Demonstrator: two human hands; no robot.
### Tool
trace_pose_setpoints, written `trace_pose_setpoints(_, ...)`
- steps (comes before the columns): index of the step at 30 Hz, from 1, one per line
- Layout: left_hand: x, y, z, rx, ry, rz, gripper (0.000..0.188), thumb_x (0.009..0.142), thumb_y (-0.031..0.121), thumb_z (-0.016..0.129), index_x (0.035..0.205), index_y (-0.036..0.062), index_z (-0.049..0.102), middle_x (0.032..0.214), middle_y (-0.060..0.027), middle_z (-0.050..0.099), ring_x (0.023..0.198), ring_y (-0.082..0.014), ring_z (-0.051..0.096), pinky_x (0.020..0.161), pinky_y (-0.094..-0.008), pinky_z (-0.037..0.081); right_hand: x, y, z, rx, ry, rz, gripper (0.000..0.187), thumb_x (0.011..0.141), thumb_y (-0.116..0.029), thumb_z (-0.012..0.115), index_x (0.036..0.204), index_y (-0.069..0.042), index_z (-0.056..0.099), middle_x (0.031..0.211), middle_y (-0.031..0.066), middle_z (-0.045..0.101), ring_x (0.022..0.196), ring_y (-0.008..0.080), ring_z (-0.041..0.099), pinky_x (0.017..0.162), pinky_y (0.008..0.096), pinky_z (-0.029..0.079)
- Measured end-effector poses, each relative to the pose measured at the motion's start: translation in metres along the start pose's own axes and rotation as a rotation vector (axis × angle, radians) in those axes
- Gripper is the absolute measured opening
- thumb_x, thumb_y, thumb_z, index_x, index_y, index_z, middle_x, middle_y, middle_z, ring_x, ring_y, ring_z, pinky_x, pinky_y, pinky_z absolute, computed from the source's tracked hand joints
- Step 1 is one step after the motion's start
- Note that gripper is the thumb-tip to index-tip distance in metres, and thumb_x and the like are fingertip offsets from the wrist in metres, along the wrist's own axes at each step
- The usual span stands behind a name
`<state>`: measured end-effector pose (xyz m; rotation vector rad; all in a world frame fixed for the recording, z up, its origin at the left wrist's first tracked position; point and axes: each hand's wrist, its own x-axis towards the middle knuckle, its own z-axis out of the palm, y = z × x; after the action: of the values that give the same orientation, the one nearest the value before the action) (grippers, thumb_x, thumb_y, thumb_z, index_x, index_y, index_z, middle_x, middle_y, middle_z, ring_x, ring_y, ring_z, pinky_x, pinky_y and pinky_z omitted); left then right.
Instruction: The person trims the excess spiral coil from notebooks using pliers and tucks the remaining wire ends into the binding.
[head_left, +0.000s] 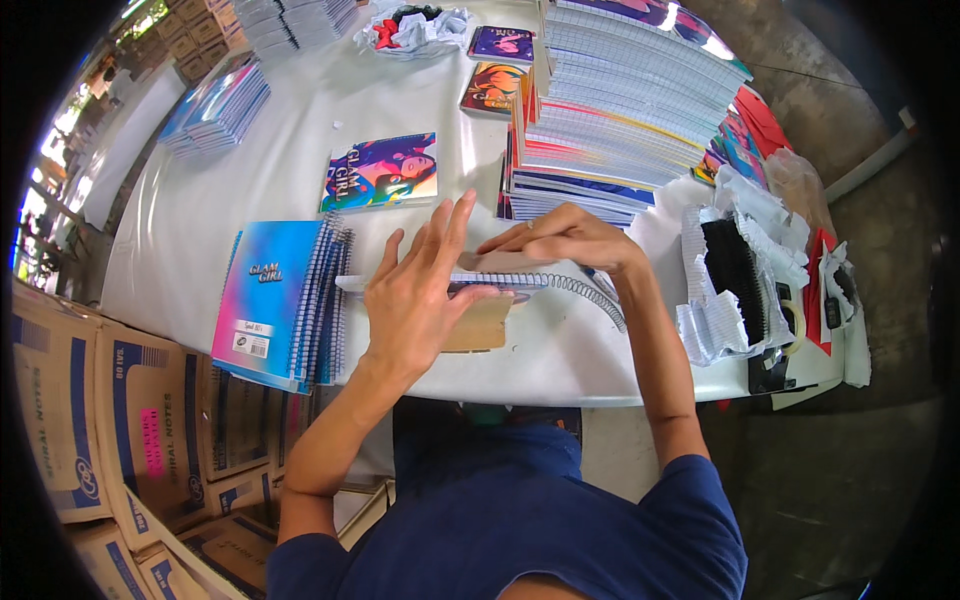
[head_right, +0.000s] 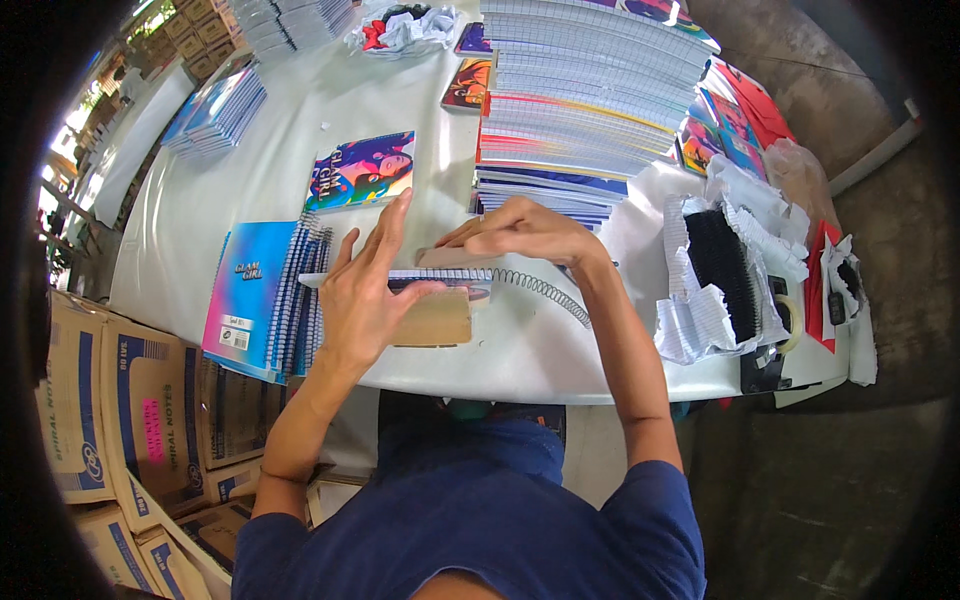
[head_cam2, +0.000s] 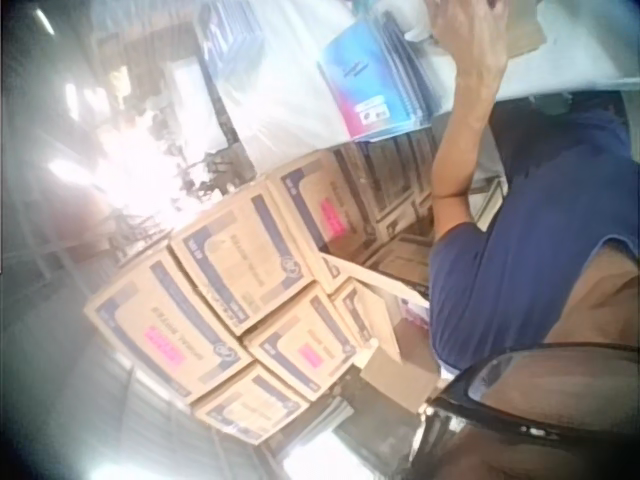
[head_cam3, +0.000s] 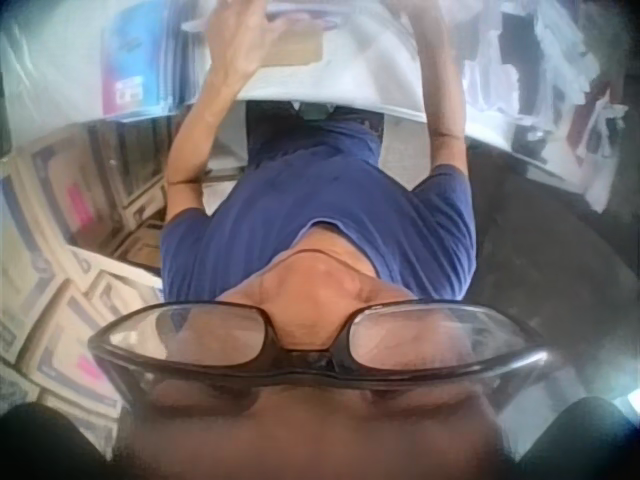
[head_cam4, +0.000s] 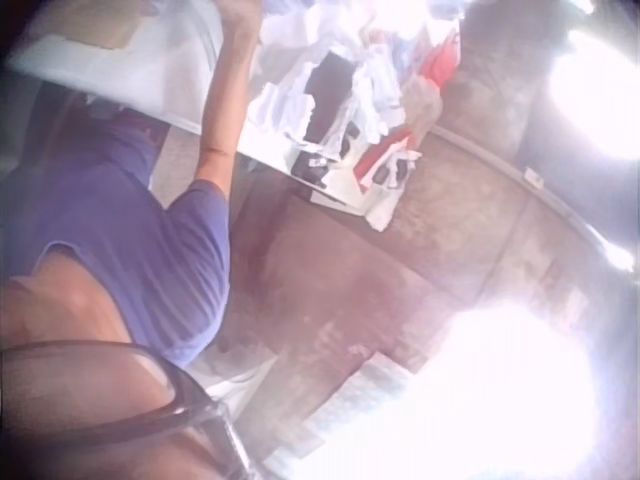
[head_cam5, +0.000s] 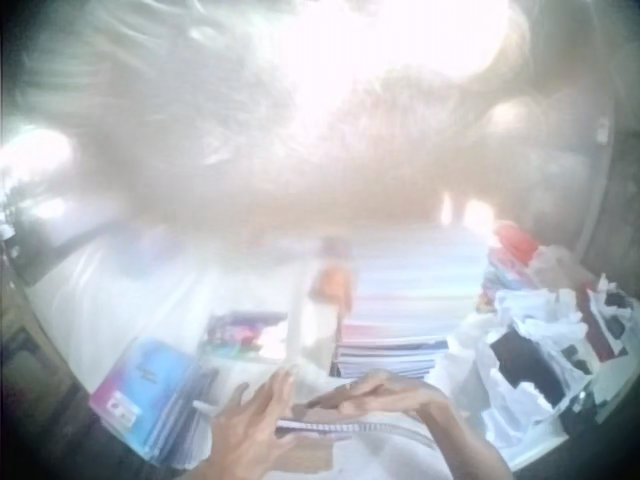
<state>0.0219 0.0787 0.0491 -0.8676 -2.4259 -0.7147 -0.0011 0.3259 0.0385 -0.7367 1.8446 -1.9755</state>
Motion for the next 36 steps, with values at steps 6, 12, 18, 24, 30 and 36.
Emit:
trace_pose_setpoints(6,-0.003,-0.005,-0.005,0.025,0.026,-0.028,0.101,0.059,0.033,0.083,0.146,0.0170,0.035,0.136,-0.0067,0.054,0.117,-0.0260,0.058,0.097,-0.0475,0.047,0.004,0.007,0.000,0.167,-0.004,-0.044,0.046,0.074,-0.031,0.075,0.101,0.006,0.069,0.113,0.0282,0.064,0.111,0.0303,0.059,0.095,0.0388,0.044)
trace_pose_setpoints(12,-0.005,-0.011,-0.011,0.056,0.040,-0.048,0.102,0.057,0.036,0.083,0.145,0.0160,0.036,0.138,-0.0047,0.054,0.117,-0.0259,0.058,0.099,-0.0474,0.046,0.004,0.032,-0.007,0.487,0.098,0.037,0.051,0.076,-0.035,0.075,0.105,0.006,0.068,0.116,0.0255,0.063,0.113,0.0318,0.059,0.095,0.0374,0.045)
trace_pose_setpoints(18,-0.009,-0.019,-0.016,0.125,0.053,-0.049,0.103,0.056,0.038,0.082,0.146,0.0169,0.036,0.139,-0.0074,0.051,0.118,-0.0259,0.058,0.100,-0.0464,0.045,0.014,0.025,0.003,0.590,0.047,-0.051,0.052,0.083,-0.038,0.068,0.108,0.007,0.068,0.123,0.0304,0.058,0.116,0.0372,0.056,0.098,0.0381,0.042)
trace_pose_setpoints(24,-0.012,-0.024,-0.022,0.151,0.037,-0.072,0.103,0.057,0.039,0.082,0.146,0.0176,0.035,0.142,-0.0080,0.048,0.120,-0.0261,0.056,0.103,-0.0477,0.042,0.034,0.002,0.017,0.117,-0.030,-0.005,0.054,0.083,-0.035,0.070,0.101,0.015,0.065,0.114,0.0236,0.064,0.103,0.0235,0.061,0.092,0.0349,0.047)
trace_pose_setpoints(30,-0.015,-0.029,-0.021,0.156,0.061,-0.077,0.101,0.059,0.039,0.081,0.146,0.0170,0.036,0.143,-0.0085,0.048,0.120,-0.0274,0.056,0.104,-0.0484,0.040,0.047,-0.014,0.025,-0.168,-0.031,0.086,0.062,0.077,-0.044,0.073,0.103,0.011,0.067,0.115,0.0283,0.062,0.109,0.0317,0.059,0.096,0.0386,0.043)
trace_pose_setpoints(36,-0.013,-0.027,-0.025,0.141,0.015,-0.126,0.090,0.065,0.037,0.079,0.144,0.0179,0.040,0.140,-0.0083,0.051,0.123,-0.0289,0.053,0.105,-0.0499,0.036,0.038,-0.031,0.022,-0.095,-0.068,-0.005,0.061,0.075,-0.034,0.077,0.116,0.009,0.063,0.124,0.0249,0.059,0.114,0.0303,0.057,0.104,0.0402,0.038)
